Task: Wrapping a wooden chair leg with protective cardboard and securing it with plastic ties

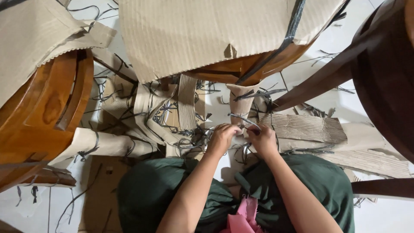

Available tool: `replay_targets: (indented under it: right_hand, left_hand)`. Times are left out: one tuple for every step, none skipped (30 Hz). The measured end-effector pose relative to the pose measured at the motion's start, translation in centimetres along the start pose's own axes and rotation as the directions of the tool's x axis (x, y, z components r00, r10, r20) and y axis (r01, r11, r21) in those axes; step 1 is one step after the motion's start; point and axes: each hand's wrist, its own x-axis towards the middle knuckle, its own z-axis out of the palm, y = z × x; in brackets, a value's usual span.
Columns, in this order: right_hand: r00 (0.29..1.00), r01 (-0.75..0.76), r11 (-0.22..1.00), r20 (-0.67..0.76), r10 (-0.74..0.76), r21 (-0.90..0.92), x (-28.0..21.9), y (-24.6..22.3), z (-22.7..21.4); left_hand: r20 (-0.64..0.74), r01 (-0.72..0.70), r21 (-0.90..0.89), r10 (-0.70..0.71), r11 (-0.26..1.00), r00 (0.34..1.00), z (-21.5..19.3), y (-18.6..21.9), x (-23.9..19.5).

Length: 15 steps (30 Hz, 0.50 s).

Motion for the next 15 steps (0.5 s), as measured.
replay_targets:
  right_hand:
    - [1.0,0.0,1.0,-0.001,0.0,-0.002,-0.3,-0.5,-0.1]
    - [1.0,0.021,1.0,0.013,-0.021,-0.004,-0.6,-1.1,-0.1]
    - [0.999,0.041,0.999,0.027,-0.041,-0.005,-1.0,-1.6,-0.2]
    - [0.999,0.042,0.999,0.028,-0.042,-0.008,-1.2,-1.7,0.1]
    - [0.995,0.082,0.996,0.055,-0.084,0.03,-1.5,-1.7,0.3]
    - [0.989,0.122,0.99,0.079,-0.127,0.07,-1.8,-1.8,0.7]
    - [0.988,0.123,0.99,0.08,-0.128,0.068,-1.9,-1.8,0.8]
    - [0.985,0.149,0.985,0.069,-0.155,0.085,-1.9,-1.8,1.0]
    - [0.982,0.176,0.979,0.057,-0.182,0.102,-2.0,-1.8,1.1]
    - [0.982,0.177,0.979,0.056,-0.183,0.101,-2.2,-2.0,0.9]
    - [0.979,0.196,0.975,0.033,-0.201,0.103,-2.4,-2.2,0.8]
    - [0.976,0.216,0.971,0.012,-0.218,0.105,-2.7,-2.4,0.6]
    - [0.976,0.216,0.971,0.015,-0.219,0.104,-2.8,-3.6,-0.2]
    - [0.952,0.307,0.949,-0.005,-0.307,0.071,-3.1,-4.7,-1.0]
    - [0.919,0.395,0.918,-0.023,-0.394,0.037,-3.2,-5.8,-1.7]
  left_hand:
    - [0.0,-0.001,-0.002,0.001,1.0,1.0,0.4,0.0,0.0]
    - [-0.05,0.063,-0.004,-0.063,0.998,0.997,0.8,0.0,-0.1]
    - [-0.1,0.126,-0.008,-0.126,0.992,0.987,1.1,0.0,-0.1]
    - [-0.102,0.127,-0.011,-0.128,0.992,0.987,1.2,0.3,0.0]
    - [-0.127,0.177,-0.046,-0.181,0.983,0.975,1.2,0.7,0.1]
    - [-0.15,0.224,-0.082,-0.234,0.971,0.961,1.1,1.0,0.3]
    - [-0.152,0.225,-0.083,-0.235,0.971,0.96,0.7,1.6,0.4]
    - [-0.167,0.216,-0.127,-0.236,0.968,0.957,0.4,2.1,0.7]
    - [-0.182,0.207,-0.171,-0.237,0.963,0.954,0.0,2.7,1.0]
    - [-0.183,0.206,-0.172,-0.236,0.963,0.954,-0.3,2.7,1.1]
    - [-0.165,0.175,-0.173,-0.204,0.969,0.965,-0.6,2.6,1.2]
    - [-0.146,0.148,-0.175,-0.174,0.973,0.974,-0.9,2.6,1.1]
    - [-0.148,0.15,-0.176,-0.177,0.973,0.973,-0.8,2.0,1.0]
    - [-0.115,0.136,-0.144,-0.153,0.98,0.981,-0.7,1.5,0.9]
    - [-0.081,0.121,-0.112,-0.13,0.986,0.988,-0.6,0.9,0.7]
